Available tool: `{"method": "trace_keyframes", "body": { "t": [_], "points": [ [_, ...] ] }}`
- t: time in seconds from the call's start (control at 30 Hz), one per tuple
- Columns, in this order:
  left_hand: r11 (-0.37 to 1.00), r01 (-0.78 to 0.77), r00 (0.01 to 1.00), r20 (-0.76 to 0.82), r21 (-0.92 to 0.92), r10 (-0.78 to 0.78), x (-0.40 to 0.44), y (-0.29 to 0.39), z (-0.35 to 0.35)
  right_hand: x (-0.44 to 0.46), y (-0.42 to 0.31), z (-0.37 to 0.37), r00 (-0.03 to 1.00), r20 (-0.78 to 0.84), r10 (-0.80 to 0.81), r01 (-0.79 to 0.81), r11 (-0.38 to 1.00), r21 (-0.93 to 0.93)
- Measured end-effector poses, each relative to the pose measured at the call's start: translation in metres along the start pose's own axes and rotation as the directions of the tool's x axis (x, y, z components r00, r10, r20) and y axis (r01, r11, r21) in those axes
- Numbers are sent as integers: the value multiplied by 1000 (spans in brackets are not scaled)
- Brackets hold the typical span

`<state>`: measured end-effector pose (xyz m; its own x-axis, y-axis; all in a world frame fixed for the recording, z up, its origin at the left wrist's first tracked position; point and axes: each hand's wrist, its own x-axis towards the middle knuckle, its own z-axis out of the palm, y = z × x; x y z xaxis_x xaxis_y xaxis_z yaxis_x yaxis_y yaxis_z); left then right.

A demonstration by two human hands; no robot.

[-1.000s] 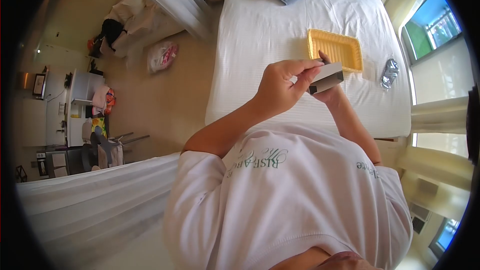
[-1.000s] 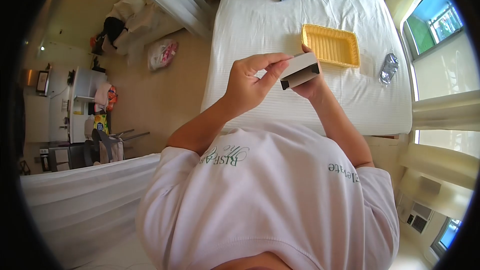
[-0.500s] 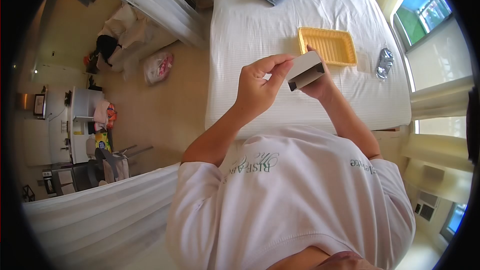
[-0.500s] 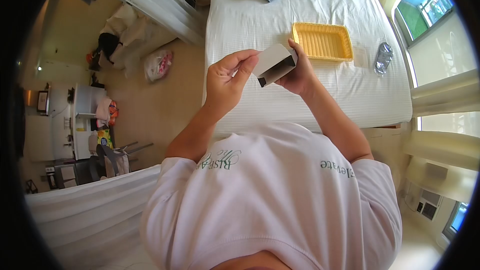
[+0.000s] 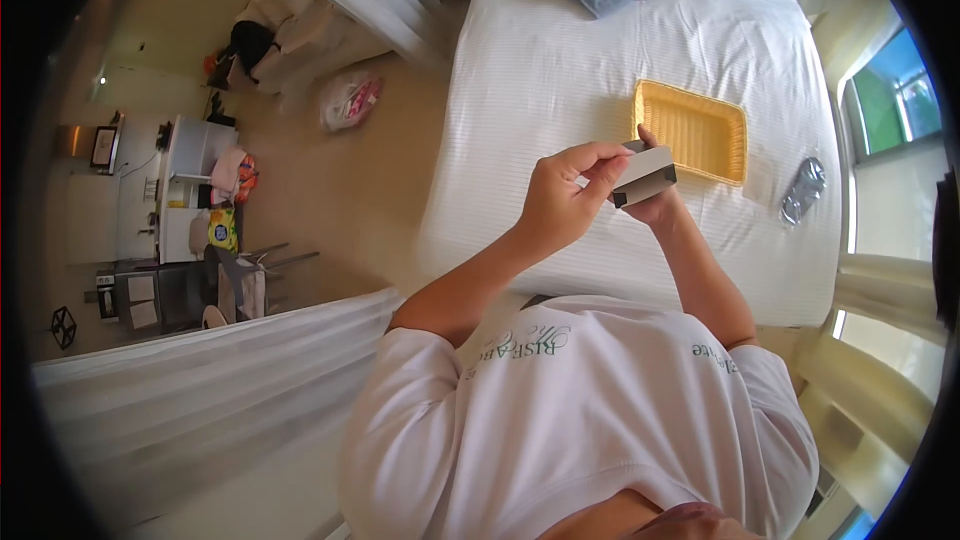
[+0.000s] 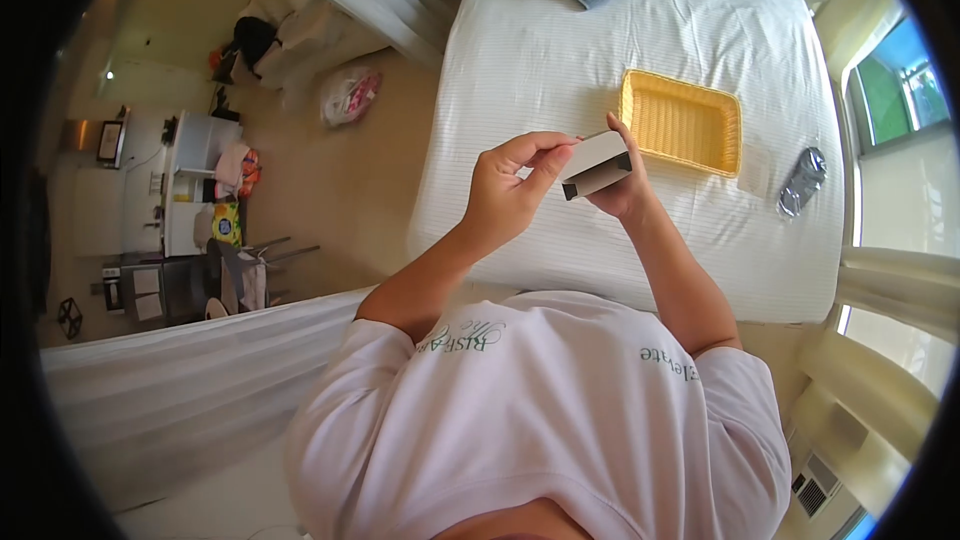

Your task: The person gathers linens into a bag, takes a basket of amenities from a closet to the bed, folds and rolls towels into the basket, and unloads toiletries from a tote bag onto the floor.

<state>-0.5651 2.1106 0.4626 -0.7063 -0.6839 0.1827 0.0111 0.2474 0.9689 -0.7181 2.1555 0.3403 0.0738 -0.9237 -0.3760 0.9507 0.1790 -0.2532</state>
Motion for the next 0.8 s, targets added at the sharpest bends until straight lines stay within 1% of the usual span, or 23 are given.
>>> {"method": "trace_keyframes", "body": {
  "t": [0.1,0.13,0.2,0.23,0.3,0.33,0.4,0.43,0.5,0.57,0.6,0.67,0.73,0.77,0.8],
  "points": [
    [998,59,997,-45,20,-58,19,-11,-13,30,-7,-5,996,65,67,-67,998,-3],
    [996,83,995,-62,22,-81,23,-15,-19,39,-8,-4,996,52,70,-69,997,-23],
    [984,124,973,-179,-131,-146,38,-30,-37,62,-10,5,997,44,57,-54,996,-70],
    [970,134,958,-223,-204,-179,46,-40,-49,75,-10,9,997,-58,56,-60,996,-70],
    [946,197,877,-384,-259,-288,66,-79,-84,102,-19,9,968,-250,27,-49,996,-79],
    [931,213,824,-458,-295,-334,80,-105,-102,121,-24,-8,995,-96,13,-30,984,-174],
    [831,247,708,-493,-498,-506,101,-156,-145,165,-32,-28,991,-136,-8,-44,927,-373],
    [762,258,637,-488,-594,-597,106,-187,-163,194,-38,-42,987,-159,-14,-47,925,-377],
    [754,292,545,-546,-588,-636,110,-260,-192,251,-44,-74,978,-208,-21,-60,925,-375],
    [731,446,393,-621,-516,-678,92,-355,-203,312,-52,-98,954,-296,-54,-53,939,-340],
    [620,785,521,-547,6,-655,65,-418,-217,343,-58,-111,938,-338,-73,-44,944,-326],
    [580,815,549,-295,-20,-782,40,-481,-195,401,-67,-136,903,-407,-134,-34,925,-380],
    [539,830,558,-199,145,-805,42,-480,-170,446,-75,-151,869,-468,-161,-64,901,-429],
    [454,865,490,-156,215,-858,41,-494,-159,463,-81,-149,789,-566,-238,-208,764,-610],
    [368,884,415,-121,287,-902,42,-508,-153,495,-95,-173,653,-539,-532,-314,458,-832]
  ]
}}
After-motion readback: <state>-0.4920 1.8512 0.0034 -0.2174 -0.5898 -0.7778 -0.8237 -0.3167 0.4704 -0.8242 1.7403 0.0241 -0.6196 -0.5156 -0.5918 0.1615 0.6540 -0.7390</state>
